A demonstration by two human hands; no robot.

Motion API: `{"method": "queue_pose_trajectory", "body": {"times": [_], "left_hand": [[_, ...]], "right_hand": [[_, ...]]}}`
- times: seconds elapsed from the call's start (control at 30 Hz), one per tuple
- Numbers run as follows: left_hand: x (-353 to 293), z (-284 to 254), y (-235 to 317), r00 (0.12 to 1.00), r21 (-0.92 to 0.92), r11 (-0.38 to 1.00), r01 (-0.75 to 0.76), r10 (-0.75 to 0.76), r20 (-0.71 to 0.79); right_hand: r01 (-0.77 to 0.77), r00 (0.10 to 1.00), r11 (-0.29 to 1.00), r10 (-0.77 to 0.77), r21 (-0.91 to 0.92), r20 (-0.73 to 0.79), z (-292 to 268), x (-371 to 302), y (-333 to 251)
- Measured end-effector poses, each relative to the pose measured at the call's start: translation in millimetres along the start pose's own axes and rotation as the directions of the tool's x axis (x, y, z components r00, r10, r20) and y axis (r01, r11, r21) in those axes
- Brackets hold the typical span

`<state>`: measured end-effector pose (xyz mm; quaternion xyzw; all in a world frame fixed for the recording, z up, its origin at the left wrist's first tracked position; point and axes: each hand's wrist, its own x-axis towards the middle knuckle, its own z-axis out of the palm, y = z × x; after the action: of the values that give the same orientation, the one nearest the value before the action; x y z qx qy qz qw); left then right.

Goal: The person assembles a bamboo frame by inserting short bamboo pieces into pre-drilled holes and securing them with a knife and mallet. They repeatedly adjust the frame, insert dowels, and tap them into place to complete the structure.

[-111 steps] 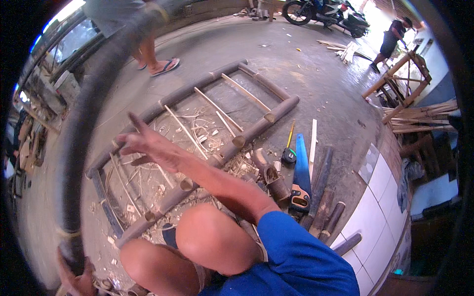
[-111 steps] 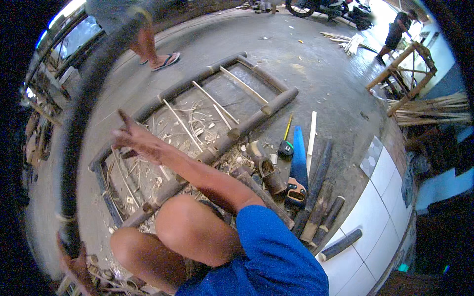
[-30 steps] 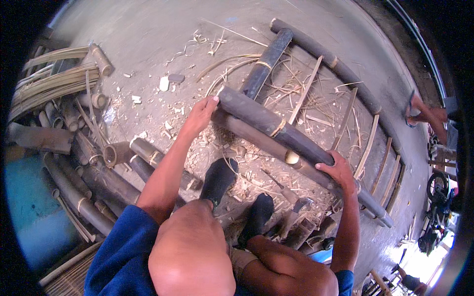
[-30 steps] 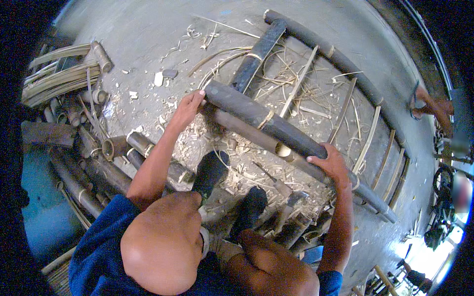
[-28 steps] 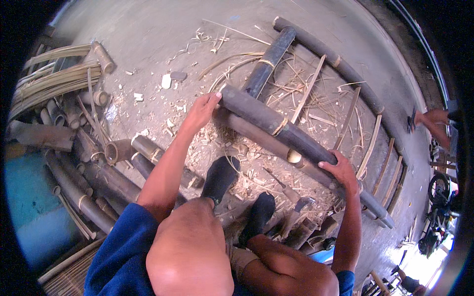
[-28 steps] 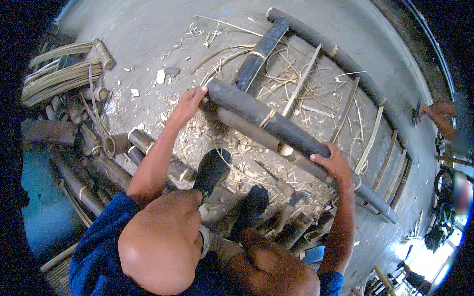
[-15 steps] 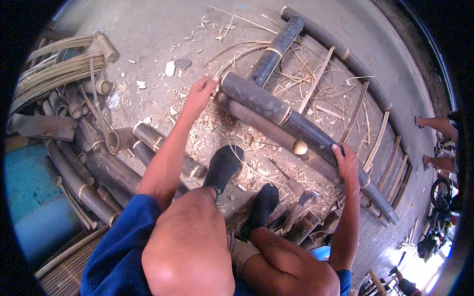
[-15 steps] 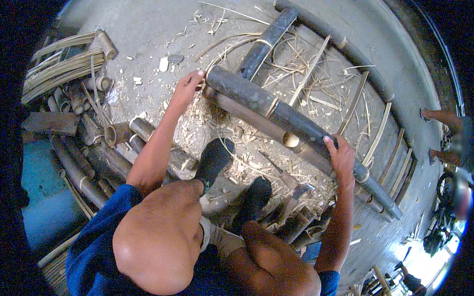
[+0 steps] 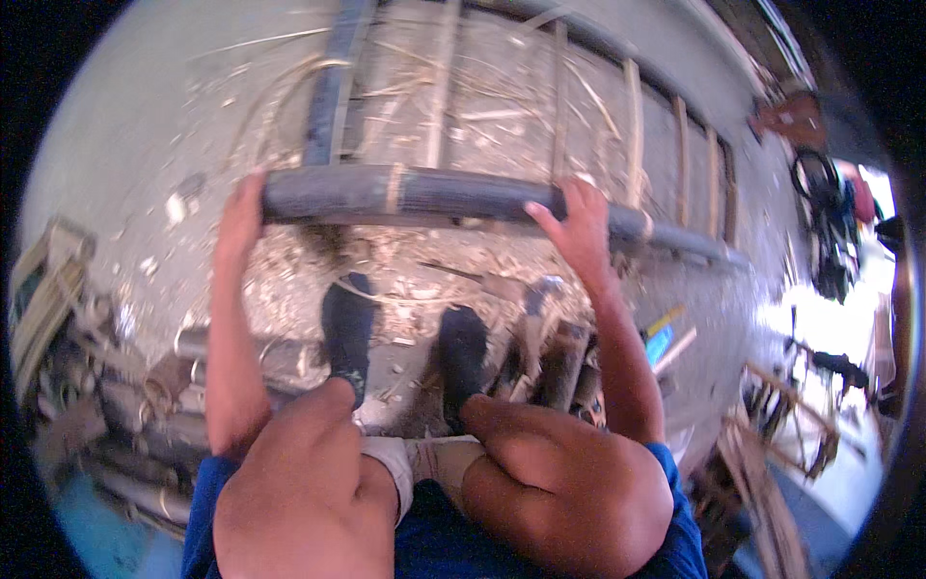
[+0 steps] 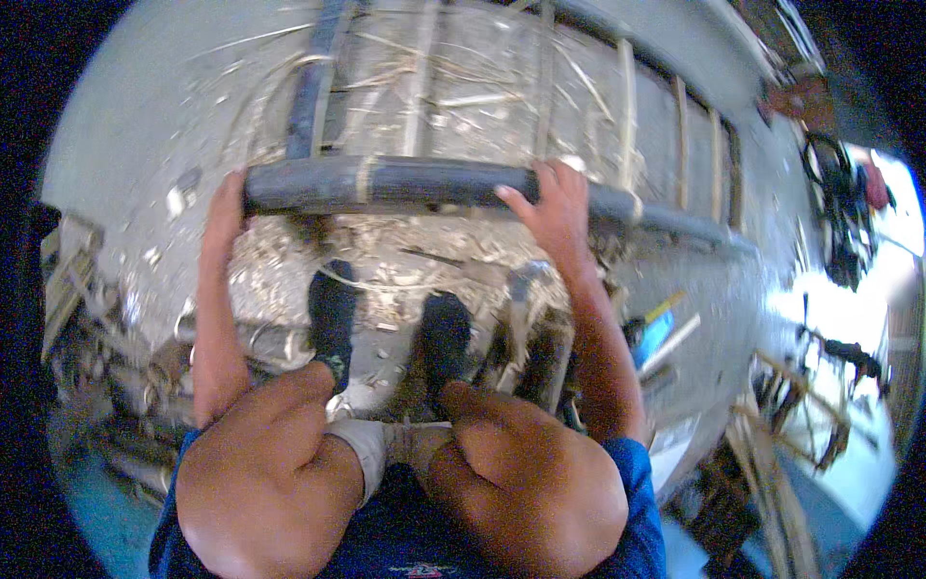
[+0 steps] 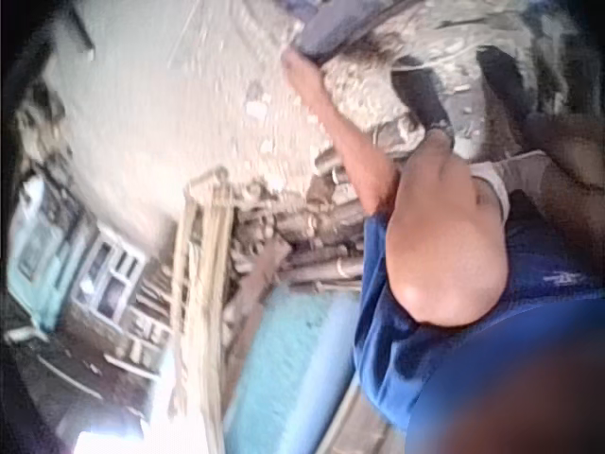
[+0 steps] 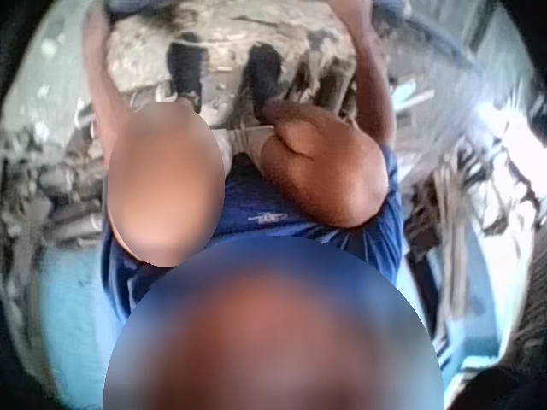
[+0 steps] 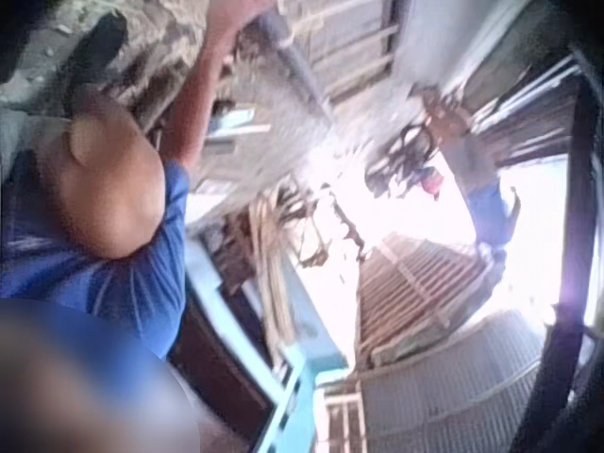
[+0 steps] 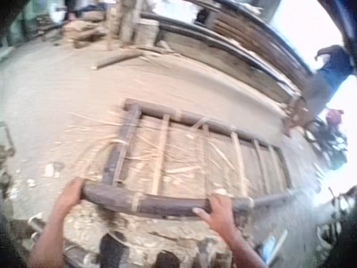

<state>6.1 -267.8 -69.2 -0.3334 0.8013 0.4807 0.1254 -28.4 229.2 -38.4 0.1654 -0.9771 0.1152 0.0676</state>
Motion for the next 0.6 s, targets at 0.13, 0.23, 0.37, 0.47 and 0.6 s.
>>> {"method": "queue_pose_trajectory", "body": {"times": [0.13, 0.23, 0.37, 0.47, 0.6], "left_hand": [[-14.8, 5.6, 3.4, 0.996, -0.164, 0.986, -0.013, 0.027, 0.081], [-25.3, 15.2, 7.3, 0.99, -0.25, 0.967, -0.052, 0.083, 0.117], [-30.0, 52.8, 23.6, 0.953, -0.301, 0.943, -0.143, 0.213, 0.215], [-35.4, 87.3, 40.4, 0.888, -0.323, 0.93, -0.176, 0.291, 0.356], [-55.0, 123.3, 63.0, 0.78, -0.26, 0.91, -0.324, 0.412, 0.471]], "right_hand": [[-0.187, 0.982, 0.98, 0.184, -0.06, -0.048, 0.8, -25.2, -0.7], [-0.24, 0.965, 0.969, 0.233, -0.052, -0.119, 0.4, -32.3, 15.7], [-0.374, 0.884, 0.924, 0.381, 0.079, -0.272, -6.0, -66.7, 33.6], [-0.513, 0.84, 0.837, 0.535, 0.189, -0.087, -13.1, -124.2, 19.8], [-0.632, 0.755, 0.773, 0.597, 0.056, 0.272, -0.8, -199.3, -33.8]]}}
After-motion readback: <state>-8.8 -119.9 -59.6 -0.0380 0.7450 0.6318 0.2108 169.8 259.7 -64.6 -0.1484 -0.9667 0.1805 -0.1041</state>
